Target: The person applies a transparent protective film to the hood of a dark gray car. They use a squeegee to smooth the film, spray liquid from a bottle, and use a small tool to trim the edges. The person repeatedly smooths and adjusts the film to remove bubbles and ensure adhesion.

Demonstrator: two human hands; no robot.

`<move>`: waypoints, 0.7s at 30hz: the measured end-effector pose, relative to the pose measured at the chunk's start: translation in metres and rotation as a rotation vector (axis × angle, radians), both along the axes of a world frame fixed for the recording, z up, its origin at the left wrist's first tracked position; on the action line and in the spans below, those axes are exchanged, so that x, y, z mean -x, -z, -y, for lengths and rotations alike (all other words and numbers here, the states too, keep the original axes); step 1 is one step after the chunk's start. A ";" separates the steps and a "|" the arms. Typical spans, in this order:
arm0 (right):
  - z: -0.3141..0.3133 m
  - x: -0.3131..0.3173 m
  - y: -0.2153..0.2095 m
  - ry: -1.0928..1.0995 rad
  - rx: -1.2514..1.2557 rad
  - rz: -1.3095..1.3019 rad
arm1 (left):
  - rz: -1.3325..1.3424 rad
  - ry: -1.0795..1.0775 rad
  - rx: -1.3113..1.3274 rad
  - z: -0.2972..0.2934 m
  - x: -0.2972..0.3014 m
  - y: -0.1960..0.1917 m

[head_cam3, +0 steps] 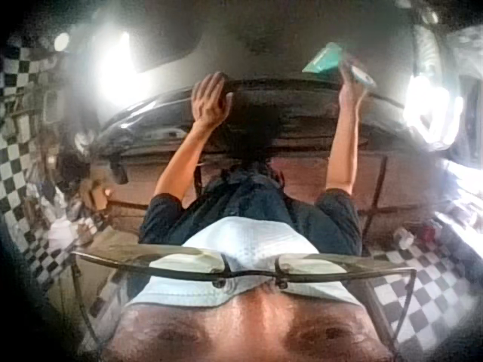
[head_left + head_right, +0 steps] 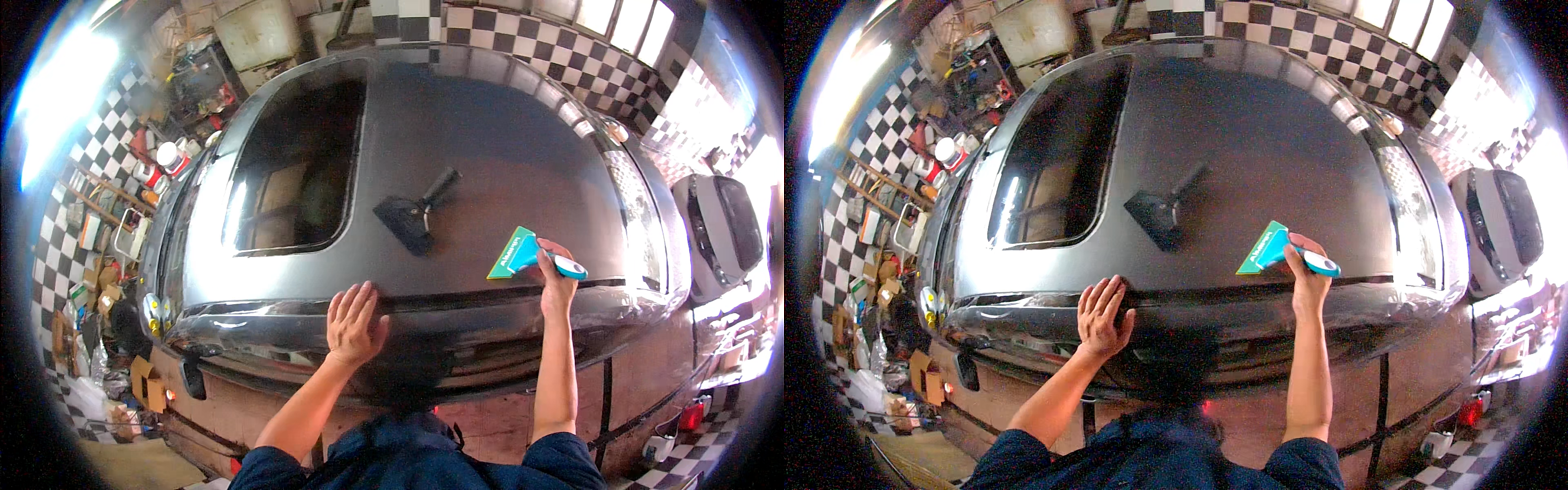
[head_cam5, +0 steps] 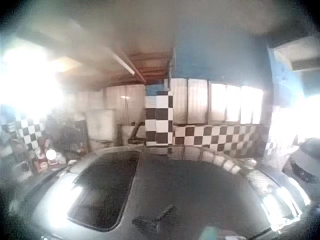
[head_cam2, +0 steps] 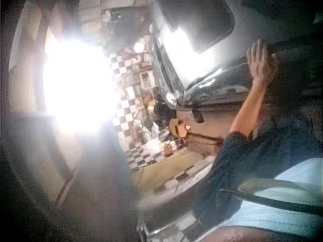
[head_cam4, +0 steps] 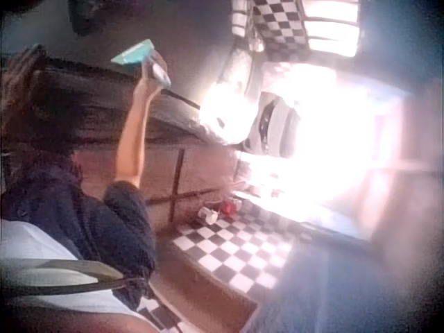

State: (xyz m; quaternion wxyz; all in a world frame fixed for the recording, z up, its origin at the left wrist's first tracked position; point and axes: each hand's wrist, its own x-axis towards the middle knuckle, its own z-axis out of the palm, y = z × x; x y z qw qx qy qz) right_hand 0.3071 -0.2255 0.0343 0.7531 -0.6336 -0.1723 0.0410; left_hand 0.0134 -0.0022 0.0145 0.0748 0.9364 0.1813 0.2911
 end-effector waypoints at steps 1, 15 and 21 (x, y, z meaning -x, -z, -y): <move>-0.003 0.002 -0.005 -0.003 -0.013 -0.066 | 0.000 0.004 0.000 -0.001 0.000 -0.002; -0.150 0.094 -0.047 -0.521 -0.132 -0.115 | 0.038 -0.012 -0.036 -0.006 0.007 0.002; -0.331 0.094 -0.032 -0.638 -0.142 -0.313 | 0.111 -0.005 -0.011 -0.005 0.006 0.001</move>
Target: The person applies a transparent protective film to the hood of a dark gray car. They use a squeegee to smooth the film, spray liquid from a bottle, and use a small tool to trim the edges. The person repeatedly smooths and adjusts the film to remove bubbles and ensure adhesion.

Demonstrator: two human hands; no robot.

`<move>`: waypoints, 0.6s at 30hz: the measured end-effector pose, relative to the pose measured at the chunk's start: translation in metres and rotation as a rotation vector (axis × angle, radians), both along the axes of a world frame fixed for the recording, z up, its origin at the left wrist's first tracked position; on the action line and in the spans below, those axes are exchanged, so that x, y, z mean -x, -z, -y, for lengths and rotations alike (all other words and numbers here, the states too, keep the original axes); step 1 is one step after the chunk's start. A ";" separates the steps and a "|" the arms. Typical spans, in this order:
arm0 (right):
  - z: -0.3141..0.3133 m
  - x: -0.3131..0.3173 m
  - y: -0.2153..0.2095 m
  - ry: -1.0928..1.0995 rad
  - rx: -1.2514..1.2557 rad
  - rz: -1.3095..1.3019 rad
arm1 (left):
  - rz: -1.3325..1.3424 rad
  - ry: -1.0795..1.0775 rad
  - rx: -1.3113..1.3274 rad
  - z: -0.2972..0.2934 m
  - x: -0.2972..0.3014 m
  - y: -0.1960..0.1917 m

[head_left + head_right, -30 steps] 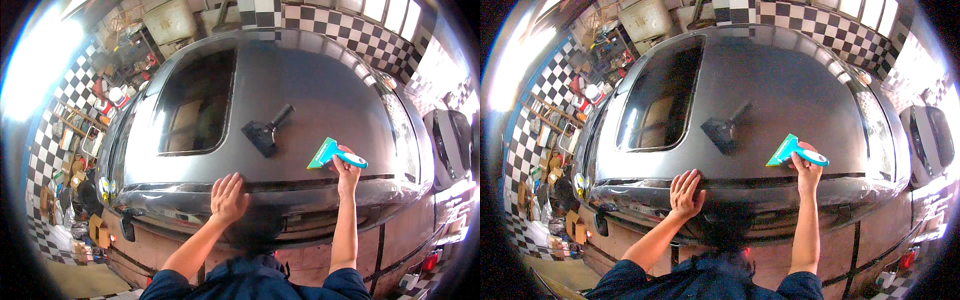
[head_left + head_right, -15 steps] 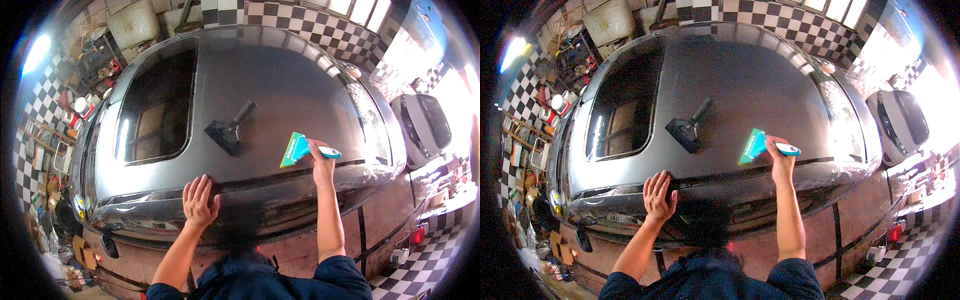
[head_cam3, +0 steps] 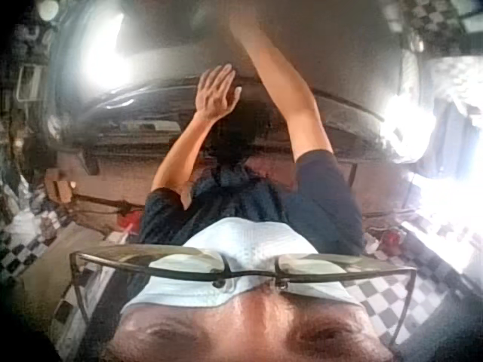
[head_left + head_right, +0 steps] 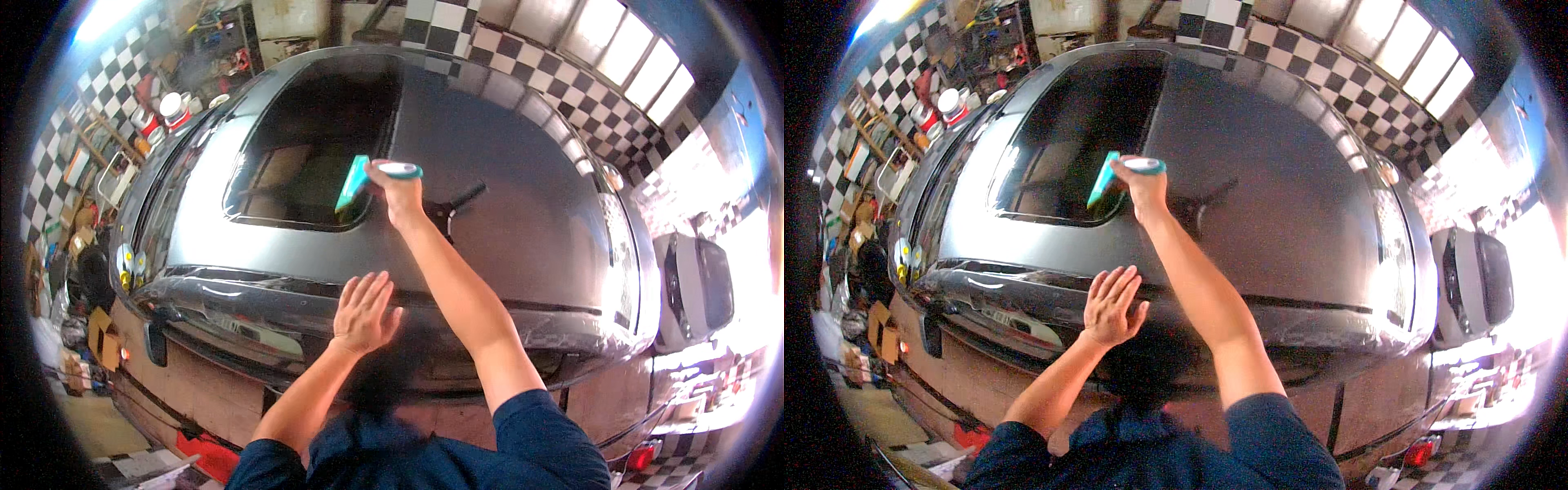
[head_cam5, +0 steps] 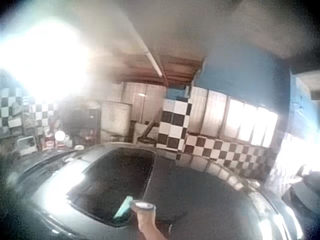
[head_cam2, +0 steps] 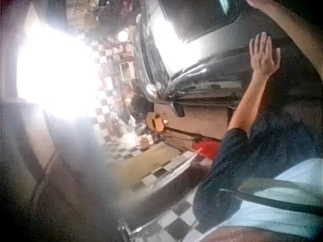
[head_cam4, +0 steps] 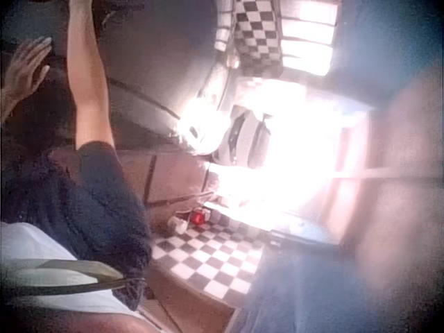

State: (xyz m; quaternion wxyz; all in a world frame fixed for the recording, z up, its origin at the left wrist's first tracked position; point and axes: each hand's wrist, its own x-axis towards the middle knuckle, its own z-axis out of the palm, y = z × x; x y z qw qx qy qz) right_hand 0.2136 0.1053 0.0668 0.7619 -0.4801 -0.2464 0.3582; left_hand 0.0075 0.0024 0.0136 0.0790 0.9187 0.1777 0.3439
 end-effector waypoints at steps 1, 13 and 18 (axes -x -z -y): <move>-0.027 -0.009 0.006 0.003 -0.003 -0.009 | 0.010 0.011 0.026 0.001 -0.003 -0.003; 0.119 -0.131 -0.029 0.344 0.466 1.476 | 0.074 0.015 0.113 -0.003 0.004 0.008; 0.131 -0.118 -0.036 -0.158 0.814 2.347 | 0.042 0.016 0.105 -0.005 0.002 0.008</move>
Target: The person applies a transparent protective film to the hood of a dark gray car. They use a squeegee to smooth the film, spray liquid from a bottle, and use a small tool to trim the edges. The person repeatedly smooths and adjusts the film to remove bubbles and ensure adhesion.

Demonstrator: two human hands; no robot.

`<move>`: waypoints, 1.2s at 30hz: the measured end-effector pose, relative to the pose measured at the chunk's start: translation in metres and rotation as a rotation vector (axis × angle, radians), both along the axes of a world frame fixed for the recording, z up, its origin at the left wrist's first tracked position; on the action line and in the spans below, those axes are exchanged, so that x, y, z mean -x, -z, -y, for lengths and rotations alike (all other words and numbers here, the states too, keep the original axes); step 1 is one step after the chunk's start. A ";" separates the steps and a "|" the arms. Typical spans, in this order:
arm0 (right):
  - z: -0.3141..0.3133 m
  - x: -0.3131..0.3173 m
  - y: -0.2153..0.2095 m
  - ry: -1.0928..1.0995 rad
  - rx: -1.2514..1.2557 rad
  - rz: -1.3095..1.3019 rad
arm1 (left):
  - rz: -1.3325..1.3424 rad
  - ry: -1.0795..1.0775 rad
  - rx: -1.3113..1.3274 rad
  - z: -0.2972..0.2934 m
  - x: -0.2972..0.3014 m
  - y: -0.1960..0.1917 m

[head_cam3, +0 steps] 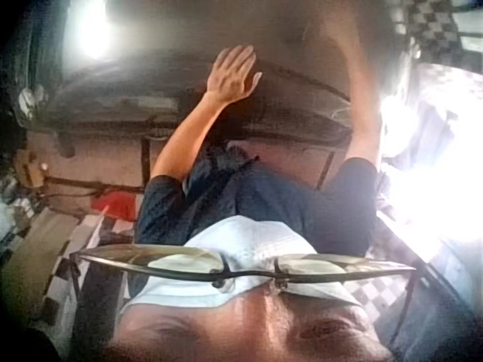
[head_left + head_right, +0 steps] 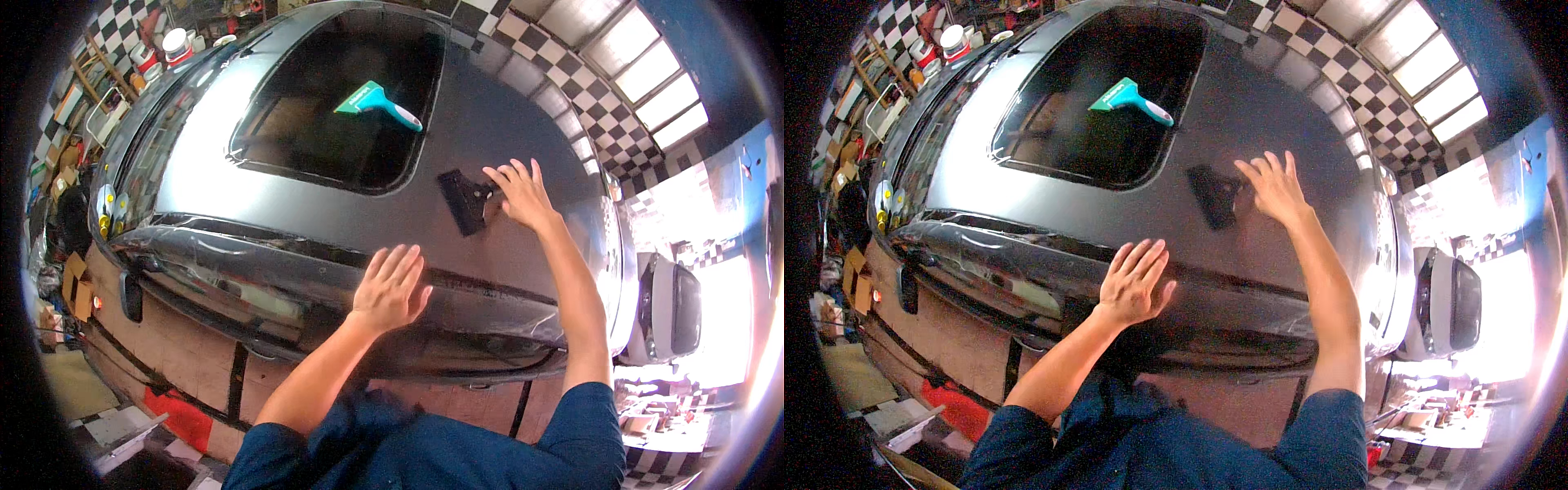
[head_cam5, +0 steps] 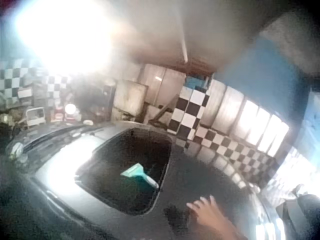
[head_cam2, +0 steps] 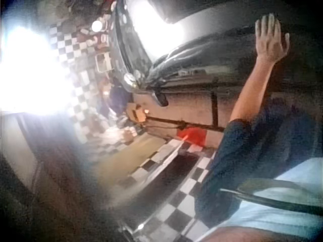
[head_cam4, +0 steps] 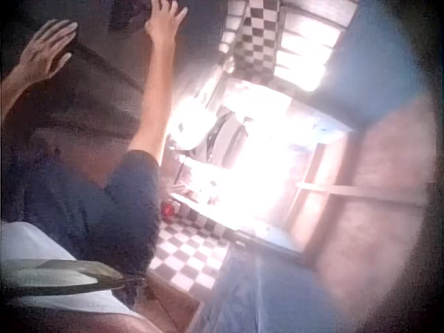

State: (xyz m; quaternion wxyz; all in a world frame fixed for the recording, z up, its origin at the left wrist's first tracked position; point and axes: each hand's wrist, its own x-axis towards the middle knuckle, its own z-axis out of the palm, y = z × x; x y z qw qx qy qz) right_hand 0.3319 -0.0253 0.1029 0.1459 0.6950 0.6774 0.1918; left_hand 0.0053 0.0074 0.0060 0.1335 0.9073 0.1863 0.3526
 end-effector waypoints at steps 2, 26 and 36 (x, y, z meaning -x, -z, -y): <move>0.004 -0.013 0.004 0.077 0.076 -0.079 | 0.021 0.023 0.006 -0.001 -0.003 0.000; 0.002 0.138 -0.042 -0.088 0.296 -0.495 | 0.691 0.202 0.817 -0.024 0.028 0.013; -0.042 0.137 -0.015 0.052 0.341 -0.386 | 0.376 -0.324 0.021 -0.051 0.053 0.007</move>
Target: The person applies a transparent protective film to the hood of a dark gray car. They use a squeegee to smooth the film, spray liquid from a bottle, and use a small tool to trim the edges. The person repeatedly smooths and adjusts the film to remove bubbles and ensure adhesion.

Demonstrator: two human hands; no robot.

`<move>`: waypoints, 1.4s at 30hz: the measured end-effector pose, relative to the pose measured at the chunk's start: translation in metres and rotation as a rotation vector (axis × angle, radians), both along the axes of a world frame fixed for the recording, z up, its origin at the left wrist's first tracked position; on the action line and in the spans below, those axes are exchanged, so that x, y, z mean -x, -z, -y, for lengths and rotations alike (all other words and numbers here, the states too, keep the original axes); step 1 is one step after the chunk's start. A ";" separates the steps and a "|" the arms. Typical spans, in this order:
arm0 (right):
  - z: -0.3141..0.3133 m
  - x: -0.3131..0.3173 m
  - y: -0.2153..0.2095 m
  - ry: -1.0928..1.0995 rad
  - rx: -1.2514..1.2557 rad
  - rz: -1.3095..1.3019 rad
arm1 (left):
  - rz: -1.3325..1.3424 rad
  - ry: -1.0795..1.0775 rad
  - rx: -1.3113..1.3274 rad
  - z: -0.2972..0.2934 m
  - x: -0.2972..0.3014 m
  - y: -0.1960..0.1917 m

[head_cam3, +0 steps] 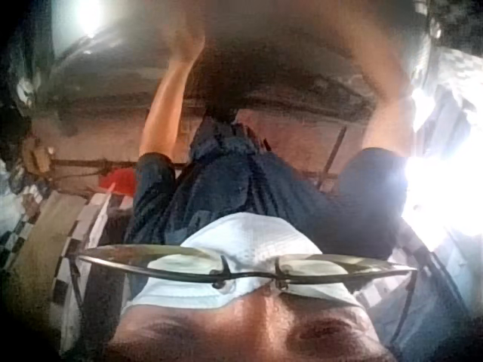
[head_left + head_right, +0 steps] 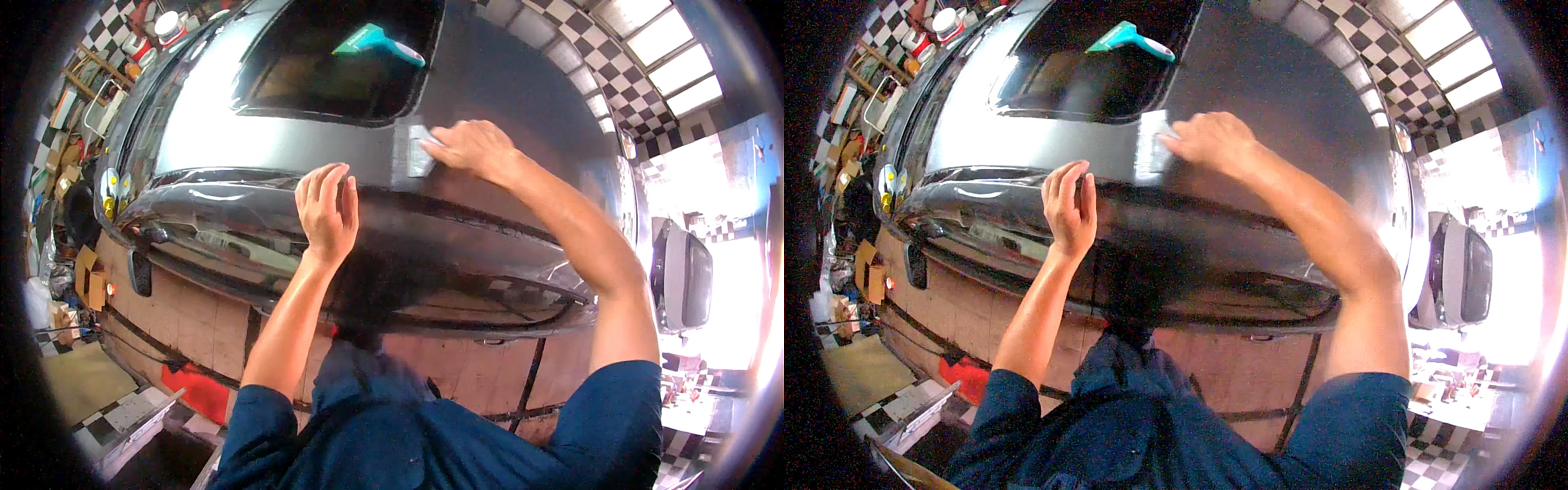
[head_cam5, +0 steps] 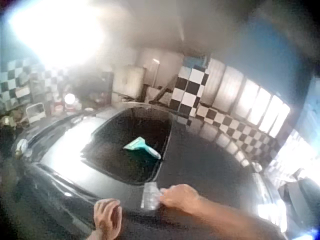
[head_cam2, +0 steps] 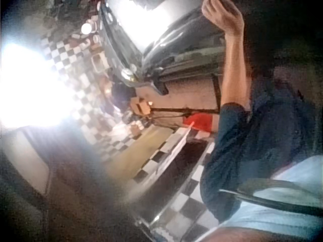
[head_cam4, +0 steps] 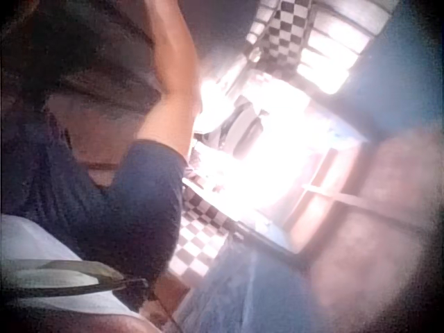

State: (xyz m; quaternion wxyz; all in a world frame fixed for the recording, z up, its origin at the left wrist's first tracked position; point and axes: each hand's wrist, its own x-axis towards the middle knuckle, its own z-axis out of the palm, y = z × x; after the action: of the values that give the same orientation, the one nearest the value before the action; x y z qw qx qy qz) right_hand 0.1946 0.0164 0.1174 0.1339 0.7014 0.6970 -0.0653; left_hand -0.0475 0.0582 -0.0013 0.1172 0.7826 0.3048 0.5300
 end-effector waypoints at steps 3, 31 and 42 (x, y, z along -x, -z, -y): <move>0.072 -0.041 -0.003 0.152 0.035 0.024 | -0.106 0.000 -0.063 0.000 -0.007 0.003; 0.128 -0.191 -0.008 0.621 -0.035 0.028 | -0.373 0.099 -0.016 0.018 -0.057 -0.014; -0.044 -0.089 0.022 0.278 -0.281 -0.020 | -0.466 0.098 -0.012 0.009 -0.049 -0.014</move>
State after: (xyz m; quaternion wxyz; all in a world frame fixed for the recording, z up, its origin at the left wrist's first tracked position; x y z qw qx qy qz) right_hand 0.2839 0.0599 0.0953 0.0175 0.8020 0.5970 0.0079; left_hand 0.0011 0.0490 0.0124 0.0648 0.8983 0.2822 0.3306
